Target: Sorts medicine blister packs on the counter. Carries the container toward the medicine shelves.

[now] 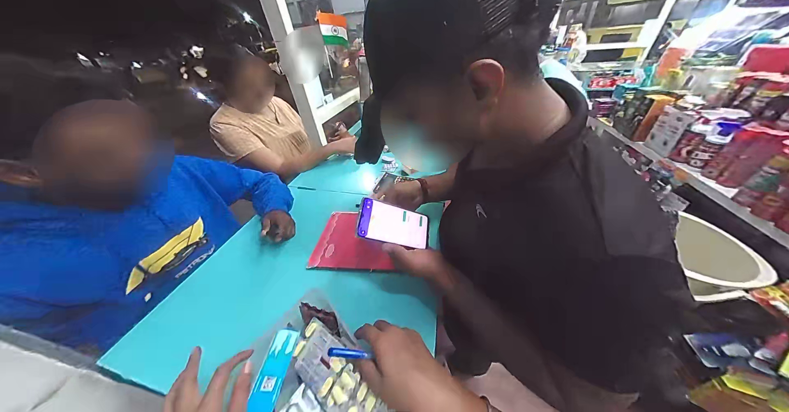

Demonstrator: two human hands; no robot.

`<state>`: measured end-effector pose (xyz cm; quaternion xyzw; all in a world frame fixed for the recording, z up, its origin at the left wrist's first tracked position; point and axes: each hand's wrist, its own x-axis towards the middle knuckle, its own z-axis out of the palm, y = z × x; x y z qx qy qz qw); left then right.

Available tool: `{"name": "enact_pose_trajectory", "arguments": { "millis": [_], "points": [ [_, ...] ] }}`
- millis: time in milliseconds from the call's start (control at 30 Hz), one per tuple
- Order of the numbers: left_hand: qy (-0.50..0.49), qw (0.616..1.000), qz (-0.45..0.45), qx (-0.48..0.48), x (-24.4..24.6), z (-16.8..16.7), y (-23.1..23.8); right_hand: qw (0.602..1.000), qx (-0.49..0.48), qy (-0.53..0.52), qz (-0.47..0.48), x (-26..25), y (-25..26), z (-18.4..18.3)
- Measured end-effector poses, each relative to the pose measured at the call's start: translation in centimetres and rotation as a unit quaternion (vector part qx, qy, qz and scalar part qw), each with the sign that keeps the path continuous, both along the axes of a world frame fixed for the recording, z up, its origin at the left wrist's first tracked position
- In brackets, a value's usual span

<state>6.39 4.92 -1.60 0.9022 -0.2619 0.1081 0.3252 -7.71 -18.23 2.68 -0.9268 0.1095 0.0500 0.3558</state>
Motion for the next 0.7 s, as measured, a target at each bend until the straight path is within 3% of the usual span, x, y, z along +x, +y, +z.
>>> {"name": "enact_pose_trajectory", "arguments": {
  "millis": [133,300,400,533,600,700],
  "points": [
    [0.062,0.981,0.002,-0.186,-0.7,-1.2,-0.6,0.998,0.047,-0.035,-0.001,-0.4,-1.1,-1.0],
    [0.223,0.886,0.046,-0.404,-5.2,-2.2,-2.0,0.988,0.056,-0.141,0.025,-0.9,-2.2,-2.6],
    [0.266,0.854,0.053,-0.445,-5.7,-1.8,-2.3,0.983,0.002,-0.182,0.006,-0.4,-1.3,-3.3],
    [0.285,0.833,0.061,-0.471,-5.4,-1.5,-2.3,0.983,-0.001,-0.185,0.003,-0.1,-1.8,-3.4],
    [0.308,0.811,0.07,-0.492,-6.0,-1.7,-2.2,0.988,-0.006,-0.152,-0.019,-0.6,-2.7,-3.5],
    [0.319,0.787,0.094,-0.519,-7.2,-1.9,-2.4,0.998,-0.052,-0.018,-0.028,-1.1,-3.6,-3.8]
  ]
}}
